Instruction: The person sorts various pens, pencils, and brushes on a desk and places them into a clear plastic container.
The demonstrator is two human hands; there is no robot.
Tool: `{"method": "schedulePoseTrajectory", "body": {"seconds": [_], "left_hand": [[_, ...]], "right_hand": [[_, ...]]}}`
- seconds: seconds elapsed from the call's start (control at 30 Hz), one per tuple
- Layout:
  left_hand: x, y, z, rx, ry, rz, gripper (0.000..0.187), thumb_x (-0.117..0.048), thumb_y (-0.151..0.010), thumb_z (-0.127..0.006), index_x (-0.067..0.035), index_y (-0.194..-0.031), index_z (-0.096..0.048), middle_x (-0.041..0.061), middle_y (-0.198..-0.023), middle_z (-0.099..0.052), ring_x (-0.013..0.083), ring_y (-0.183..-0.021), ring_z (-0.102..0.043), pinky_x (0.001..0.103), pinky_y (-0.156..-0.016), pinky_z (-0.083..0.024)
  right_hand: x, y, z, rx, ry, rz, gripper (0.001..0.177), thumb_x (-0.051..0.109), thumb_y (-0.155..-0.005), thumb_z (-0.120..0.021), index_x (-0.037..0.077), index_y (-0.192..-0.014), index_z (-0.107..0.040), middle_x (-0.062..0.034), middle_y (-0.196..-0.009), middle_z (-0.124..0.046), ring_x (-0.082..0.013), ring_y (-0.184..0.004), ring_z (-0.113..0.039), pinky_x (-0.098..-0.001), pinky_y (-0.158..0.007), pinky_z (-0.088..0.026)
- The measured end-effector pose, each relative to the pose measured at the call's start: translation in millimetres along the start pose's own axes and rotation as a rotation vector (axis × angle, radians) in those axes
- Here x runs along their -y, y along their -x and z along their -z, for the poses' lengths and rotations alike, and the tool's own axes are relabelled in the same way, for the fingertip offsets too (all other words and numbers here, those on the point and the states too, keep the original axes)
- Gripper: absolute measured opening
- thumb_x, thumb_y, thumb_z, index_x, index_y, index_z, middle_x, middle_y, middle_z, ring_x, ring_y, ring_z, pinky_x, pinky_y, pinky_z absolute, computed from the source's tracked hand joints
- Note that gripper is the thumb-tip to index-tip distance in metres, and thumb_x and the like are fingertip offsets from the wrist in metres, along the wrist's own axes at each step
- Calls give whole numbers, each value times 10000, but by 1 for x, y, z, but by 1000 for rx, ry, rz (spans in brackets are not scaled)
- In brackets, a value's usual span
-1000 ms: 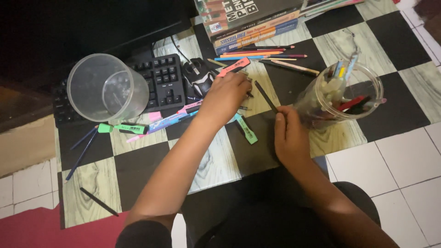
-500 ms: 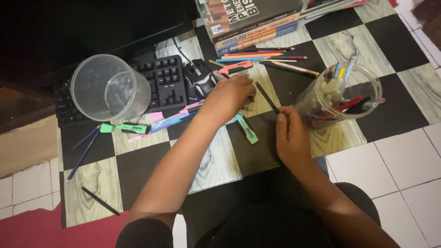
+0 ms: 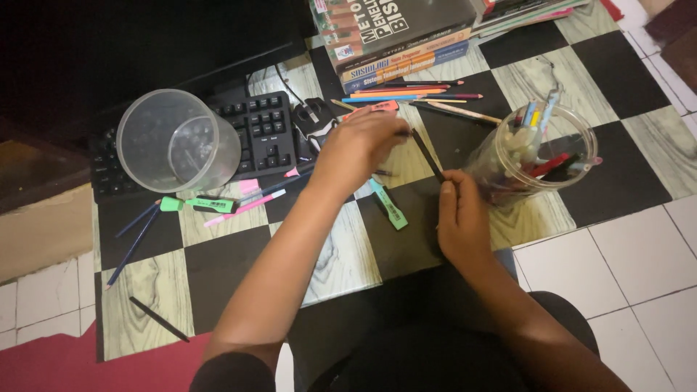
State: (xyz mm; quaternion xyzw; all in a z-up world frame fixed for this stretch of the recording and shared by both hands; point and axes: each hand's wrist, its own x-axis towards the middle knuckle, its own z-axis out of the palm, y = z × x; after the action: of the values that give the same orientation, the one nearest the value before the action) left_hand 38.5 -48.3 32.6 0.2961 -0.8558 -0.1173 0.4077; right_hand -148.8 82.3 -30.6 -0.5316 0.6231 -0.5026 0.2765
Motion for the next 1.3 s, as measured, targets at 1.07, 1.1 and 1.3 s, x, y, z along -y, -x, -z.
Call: {"method": "schedulePoseTrajectory", "body": {"seconds": [1.07, 1.1, 1.3], "left_hand": [[3, 40, -30, -523, 1405, 840, 286, -147, -1059, -603, -5, -1305, -641, 86, -1158, -722, 147, -963, -632, 269, -790, -503], [1, 40, -30, -514, 1359, 872, 284, -145, -1073, -590, -4, -1313, -645, 86, -1140, -725, 130, -874, -552, 257, -717, -427], [1, 42, -37, -487, 1361, 821, 294, -175, -1085, -567, 8, -1298, -652, 99, -1092, -736, 135, -955, -694, 271, -811, -550]], "right_hand": [[28, -12, -28, 171, -222, -163, 298, 217, -1015, -637, 37, -1253, -641, 29, -916, -625, -30, -748, -528, -211, -634, -433], [34, -15, -33, 231, -261, -149, 322, 210, -976, -675, 35, -1244, -638, 33, -940, -659, -23, -770, -564, -207, -650, -462], [38, -19, -32, 285, -185, -203, 235, 206, -957, -697, 12, -1080, -748, 39, -739, -638, -30, -657, -536, -221, -569, -423]]}}
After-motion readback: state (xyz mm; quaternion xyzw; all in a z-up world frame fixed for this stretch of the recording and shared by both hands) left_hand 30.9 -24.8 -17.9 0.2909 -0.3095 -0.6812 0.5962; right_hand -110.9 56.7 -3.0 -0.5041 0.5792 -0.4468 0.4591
